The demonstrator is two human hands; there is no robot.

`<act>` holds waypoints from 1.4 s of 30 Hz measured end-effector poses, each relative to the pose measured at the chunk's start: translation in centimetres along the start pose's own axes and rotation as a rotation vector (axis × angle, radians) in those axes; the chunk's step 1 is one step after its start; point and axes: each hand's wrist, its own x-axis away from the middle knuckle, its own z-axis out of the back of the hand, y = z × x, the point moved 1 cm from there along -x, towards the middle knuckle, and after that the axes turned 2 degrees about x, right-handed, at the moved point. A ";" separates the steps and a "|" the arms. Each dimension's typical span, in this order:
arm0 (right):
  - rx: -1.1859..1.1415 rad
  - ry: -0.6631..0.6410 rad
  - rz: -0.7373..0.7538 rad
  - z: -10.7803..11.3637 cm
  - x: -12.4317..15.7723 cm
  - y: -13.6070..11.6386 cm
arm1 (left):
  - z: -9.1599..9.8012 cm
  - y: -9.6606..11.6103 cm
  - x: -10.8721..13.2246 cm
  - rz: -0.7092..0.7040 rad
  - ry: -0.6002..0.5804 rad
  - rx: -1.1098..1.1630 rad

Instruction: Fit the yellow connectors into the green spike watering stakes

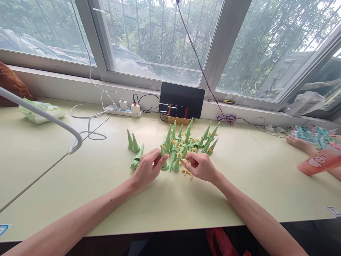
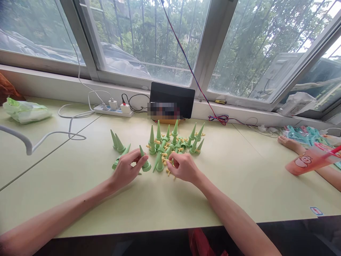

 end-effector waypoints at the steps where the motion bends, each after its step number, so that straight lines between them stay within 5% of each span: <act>1: -0.001 0.057 0.006 -0.1 0.0 -0.2 | 0.0 0.0 0.0 0.006 0.001 0.002; 5: -0.012 0.226 0.034 -0.7 0.3 -1.4 | -0.1 0.4 -0.1 0.030 -0.004 0.022; 15: -0.108 0.088 0.101 -2.9 1.1 -3.4 | -0.6 0.3 0.4 0.041 -0.084 0.090; 42: -0.138 0.002 0.090 -2.9 1.3 -3.1 | -1.0 -0.3 0.8 -0.005 -0.120 0.056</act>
